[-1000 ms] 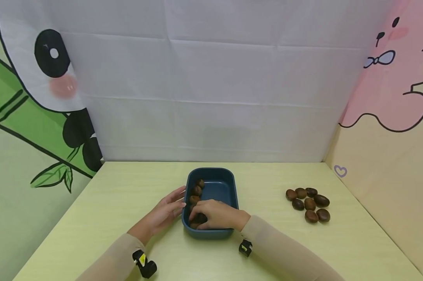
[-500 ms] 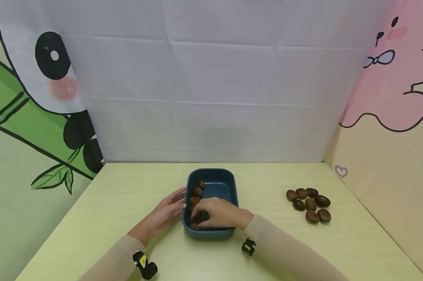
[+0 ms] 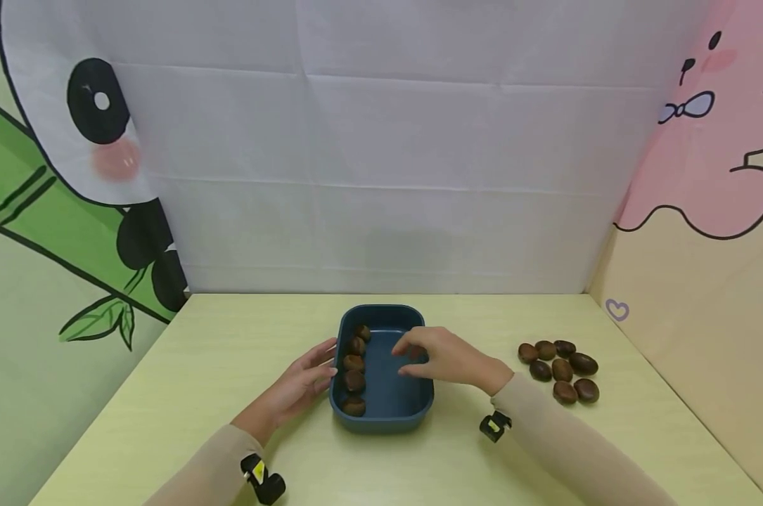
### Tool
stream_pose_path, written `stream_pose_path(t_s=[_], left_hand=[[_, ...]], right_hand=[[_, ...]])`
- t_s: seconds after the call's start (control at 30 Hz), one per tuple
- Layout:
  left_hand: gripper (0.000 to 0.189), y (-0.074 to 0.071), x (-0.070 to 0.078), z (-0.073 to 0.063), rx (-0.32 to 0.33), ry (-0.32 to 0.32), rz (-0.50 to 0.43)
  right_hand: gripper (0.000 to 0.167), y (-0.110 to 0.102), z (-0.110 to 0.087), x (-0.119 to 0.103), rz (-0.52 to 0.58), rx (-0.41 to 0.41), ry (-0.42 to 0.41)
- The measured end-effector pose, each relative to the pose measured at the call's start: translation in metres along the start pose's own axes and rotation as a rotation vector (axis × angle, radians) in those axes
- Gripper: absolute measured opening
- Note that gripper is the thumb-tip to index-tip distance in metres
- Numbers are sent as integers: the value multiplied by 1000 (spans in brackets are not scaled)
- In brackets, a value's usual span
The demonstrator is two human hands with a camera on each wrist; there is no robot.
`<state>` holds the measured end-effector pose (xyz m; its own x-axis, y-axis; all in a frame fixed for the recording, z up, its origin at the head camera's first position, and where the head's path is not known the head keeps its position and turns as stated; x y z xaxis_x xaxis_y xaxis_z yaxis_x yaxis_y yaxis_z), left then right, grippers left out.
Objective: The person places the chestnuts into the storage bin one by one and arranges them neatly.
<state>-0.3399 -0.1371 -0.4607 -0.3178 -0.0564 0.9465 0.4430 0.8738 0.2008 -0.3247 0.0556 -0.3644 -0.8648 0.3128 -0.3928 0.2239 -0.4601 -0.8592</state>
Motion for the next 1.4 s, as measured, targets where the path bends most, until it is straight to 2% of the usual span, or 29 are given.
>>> stream_pose_path(t_s=[0.2, 0.43, 0.63, 0.8, 0.9, 1.07, 1.4], left_hand=[[70, 1, 2, -1, 2, 3, 1], [71, 3, 3, -3, 1, 8, 5], [71, 1, 1, -1, 10, 4, 3], [70, 1, 2, 0, 12, 11, 9], [70, 0, 1, 0, 17, 5, 2], [70, 0, -1, 1, 19, 1, -14], [70, 1, 0, 2, 13, 6, -10]], right_hand=[[28, -35, -40, 31, -45, 48, 122], [27, -66, -103, 81, -83, 91, 300], [31, -81, -152, 114, -75, 123, 468], [36, -84, -185, 132, -82, 150, 589], [40, -81, -195, 139, -81, 143, 625], [46, -78, -202, 144, -78, 137, 646], [47, -73, -200, 144, -135, 120, 617]])
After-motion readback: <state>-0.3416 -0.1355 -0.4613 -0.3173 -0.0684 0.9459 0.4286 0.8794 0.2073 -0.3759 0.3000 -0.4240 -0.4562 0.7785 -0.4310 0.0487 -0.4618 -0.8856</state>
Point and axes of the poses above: each hand's wrist, its own z-axis towards the middle knuckle, its own y-axis out of the palm, x = y × z, the point moved 10 cm from there along z, towards the middle knuckle, and after that the axes turned 12 degrees about -y, right-handed, at the moved point
